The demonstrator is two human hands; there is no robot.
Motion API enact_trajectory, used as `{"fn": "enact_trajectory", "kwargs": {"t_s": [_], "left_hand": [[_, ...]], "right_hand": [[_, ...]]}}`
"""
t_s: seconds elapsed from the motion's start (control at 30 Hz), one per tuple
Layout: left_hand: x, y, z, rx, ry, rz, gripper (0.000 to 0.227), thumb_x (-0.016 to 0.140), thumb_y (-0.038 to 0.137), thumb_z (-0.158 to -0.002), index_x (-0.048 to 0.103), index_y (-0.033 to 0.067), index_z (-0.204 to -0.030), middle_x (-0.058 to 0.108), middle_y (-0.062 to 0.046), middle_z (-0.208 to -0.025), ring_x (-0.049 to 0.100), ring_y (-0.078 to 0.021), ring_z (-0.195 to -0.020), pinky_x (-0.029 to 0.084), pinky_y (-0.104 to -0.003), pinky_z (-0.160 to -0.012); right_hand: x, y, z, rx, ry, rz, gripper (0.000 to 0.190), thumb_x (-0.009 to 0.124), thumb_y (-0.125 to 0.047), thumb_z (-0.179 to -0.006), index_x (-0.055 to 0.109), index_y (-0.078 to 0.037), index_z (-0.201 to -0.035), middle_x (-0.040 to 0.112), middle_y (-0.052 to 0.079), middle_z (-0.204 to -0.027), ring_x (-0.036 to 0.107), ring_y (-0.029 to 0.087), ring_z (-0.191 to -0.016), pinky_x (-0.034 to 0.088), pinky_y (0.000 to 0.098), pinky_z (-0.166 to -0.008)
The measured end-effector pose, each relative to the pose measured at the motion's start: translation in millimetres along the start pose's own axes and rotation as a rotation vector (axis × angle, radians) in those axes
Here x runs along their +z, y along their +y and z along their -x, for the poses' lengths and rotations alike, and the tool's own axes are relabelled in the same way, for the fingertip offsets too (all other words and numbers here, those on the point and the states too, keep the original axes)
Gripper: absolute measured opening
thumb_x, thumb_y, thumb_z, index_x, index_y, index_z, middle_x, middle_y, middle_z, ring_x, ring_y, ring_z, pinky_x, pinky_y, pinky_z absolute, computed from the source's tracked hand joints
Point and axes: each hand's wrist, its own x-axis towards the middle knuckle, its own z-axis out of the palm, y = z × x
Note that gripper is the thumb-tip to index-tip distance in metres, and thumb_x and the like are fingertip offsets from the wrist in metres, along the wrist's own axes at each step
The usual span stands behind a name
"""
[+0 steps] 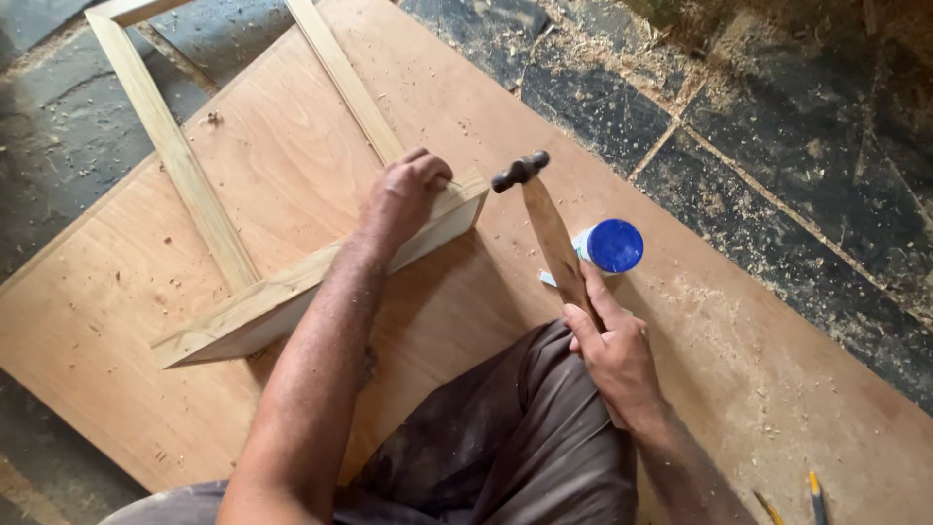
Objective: The person applies glue to the edges of a wooden board using a small spatula, aligns it with a frame, and secures it by driving nails into the corners with a hammer.
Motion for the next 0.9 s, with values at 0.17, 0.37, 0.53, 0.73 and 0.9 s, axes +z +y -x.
{"fn": "enact_trajectory", "kwargs": {"t_s": [0.17, 0.37, 0.53, 0.73, 0.9], "left_hand": [[-23, 17, 40, -0.039, 0.297, 0.072, 0.009, 0.063, 0.006, -0.100, 0.072, 0.0014, -0.103, 0.071, -0.014, -0.100, 0.071, -0.0272, -0.091, 0.058, -0.038, -0.078], [-14, 34, 127, -0.592, 0.404, 0.497, 0.014, 0.069, 0.018, -0.098, 0.072, 0.0045, -0.101, 0.073, -0.004, -0.086, 0.068, -0.0150, -0.077, 0.057, -0.031, -0.066], [41, 15, 145, -0.884, 0.529, 1.155, 0.020, 0.067, 0.020, -0.097, 0.065, 0.0024, -0.107, 0.067, -0.004, -0.083, 0.062, -0.0115, -0.069, 0.053, -0.028, -0.060], [59, 2, 135, -0.973, 0.615, 1.085, 0.020, 0.064, 0.022, -0.098, 0.063, 0.0024, -0.101, 0.066, -0.004, -0.082, 0.063, -0.0109, -0.068, 0.054, -0.029, -0.058], [57, 8, 127, -0.970, 0.665, 1.050, 0.020, 0.066, 0.021, -0.096, 0.064, 0.0017, -0.099, 0.066, -0.004, -0.081, 0.063, -0.0106, -0.068, 0.054, -0.028, -0.059]], "right_hand": [[-1, 19, 12, 0.081, -0.035, -0.182, 0.062, 0.067, -0.018, -0.093, 0.049, -0.018, -0.153, 0.074, 0.005, -0.084, 0.063, 0.008, -0.062, 0.055, 0.0259, -0.061], [10, 15, 19, 0.055, -0.124, -0.237, 0.064, 0.068, -0.020, -0.092, 0.049, -0.019, -0.153, 0.074, 0.005, -0.082, 0.062, 0.008, -0.060, 0.054, 0.0258, -0.059], [22, -8, 30, -0.009, -0.162, -0.049, 0.063, 0.069, -0.021, -0.091, 0.051, -0.022, -0.151, 0.077, 0.003, -0.080, 0.066, 0.009, -0.057, 0.055, 0.0247, -0.059], [33, -30, 39, 0.104, -0.221, -0.108, 0.064, 0.070, -0.023, -0.091, 0.053, -0.024, -0.152, 0.077, 0.011, -0.084, 0.065, 0.012, -0.060, 0.055, 0.0295, -0.059], [32, -39, 33, -0.349, -0.050, 0.263, 0.058, 0.070, -0.025, -0.094, 0.054, -0.017, -0.149, 0.076, 0.019, -0.109, 0.074, 0.030, -0.094, 0.057, 0.0398, -0.081]]}}
